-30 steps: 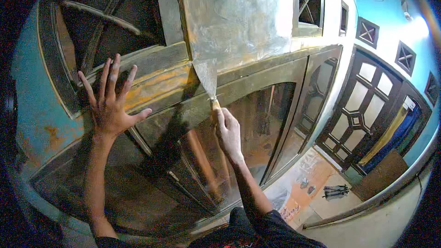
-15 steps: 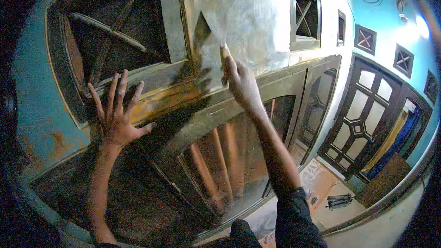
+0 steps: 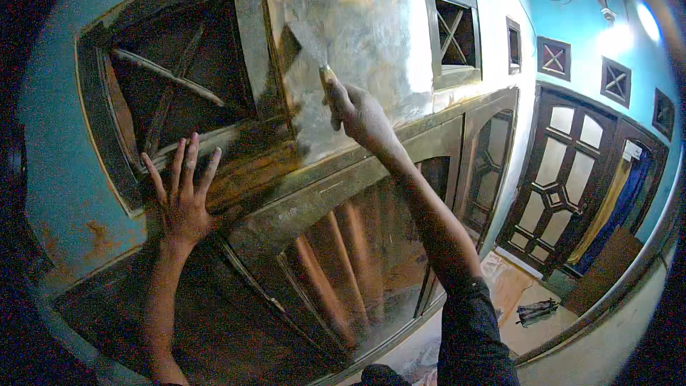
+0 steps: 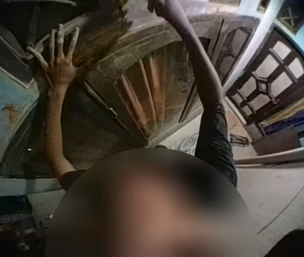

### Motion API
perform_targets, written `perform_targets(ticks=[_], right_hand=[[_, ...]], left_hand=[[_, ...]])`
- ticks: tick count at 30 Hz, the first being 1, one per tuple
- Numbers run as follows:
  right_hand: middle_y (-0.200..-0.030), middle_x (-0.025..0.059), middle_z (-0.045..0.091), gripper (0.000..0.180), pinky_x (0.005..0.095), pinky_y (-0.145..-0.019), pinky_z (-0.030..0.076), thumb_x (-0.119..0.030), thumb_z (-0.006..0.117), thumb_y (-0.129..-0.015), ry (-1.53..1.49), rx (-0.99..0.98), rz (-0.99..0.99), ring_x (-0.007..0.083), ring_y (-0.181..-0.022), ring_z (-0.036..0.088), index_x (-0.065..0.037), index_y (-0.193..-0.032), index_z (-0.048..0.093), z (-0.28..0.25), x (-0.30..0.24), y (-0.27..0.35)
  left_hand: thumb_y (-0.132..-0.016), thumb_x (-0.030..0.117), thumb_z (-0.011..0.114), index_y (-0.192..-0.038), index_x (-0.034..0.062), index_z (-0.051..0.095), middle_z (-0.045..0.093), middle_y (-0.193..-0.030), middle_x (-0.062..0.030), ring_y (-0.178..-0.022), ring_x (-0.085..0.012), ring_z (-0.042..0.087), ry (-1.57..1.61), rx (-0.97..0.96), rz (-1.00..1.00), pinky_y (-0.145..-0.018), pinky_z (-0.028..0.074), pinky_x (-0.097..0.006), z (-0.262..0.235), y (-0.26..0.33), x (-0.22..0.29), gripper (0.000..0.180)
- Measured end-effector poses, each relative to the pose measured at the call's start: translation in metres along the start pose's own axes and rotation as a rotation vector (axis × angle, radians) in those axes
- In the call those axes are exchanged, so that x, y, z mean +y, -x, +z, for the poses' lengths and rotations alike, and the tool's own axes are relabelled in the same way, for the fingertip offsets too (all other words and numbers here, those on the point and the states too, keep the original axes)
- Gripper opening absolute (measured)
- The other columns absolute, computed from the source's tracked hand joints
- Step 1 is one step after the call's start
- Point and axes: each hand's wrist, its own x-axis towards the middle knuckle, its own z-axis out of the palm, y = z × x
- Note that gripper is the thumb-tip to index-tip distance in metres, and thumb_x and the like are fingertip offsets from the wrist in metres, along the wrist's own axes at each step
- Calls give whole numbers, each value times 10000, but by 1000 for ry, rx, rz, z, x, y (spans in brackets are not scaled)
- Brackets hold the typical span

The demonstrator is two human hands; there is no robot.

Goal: The person scrapes and smooths a wall surface with a putty knife.

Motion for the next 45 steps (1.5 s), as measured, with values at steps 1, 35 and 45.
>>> perform_targets(ticks=[1,35,45], right_hand=[[-593,41,563,608,273,-549,421,-555,372,-983,-22,7,-43,110,-537,520,-6,-890,615,9,2,15],[-884,-20,496,423,240,-732,363,-418,381,-1034,-337,254,354,86,-799,408,-38,-1114,548,-108,222,82],[-911,25,531,557,272,-666,422,-481,409,-1007,-322,210,286,109,-773,481,-41,-1339,485,-129,228,37]], left_hand=[[-764,792,414,-1441,243,385,264,-1538,-124,-1433,-289,218,-29,2,-2,-1064,-2,-758,-11,2,-8,873],[-734,652,599,-1463,319,346,170,-1584,-56,-1465,-256,123,177,241,-59,-1039,-39,-765,11,-178,72,840],[-722,635,625,-1475,340,317,91,-1598,-57,-1446,-315,173,162,244,-83,-1032,52,-770,15,-178,70,866]])
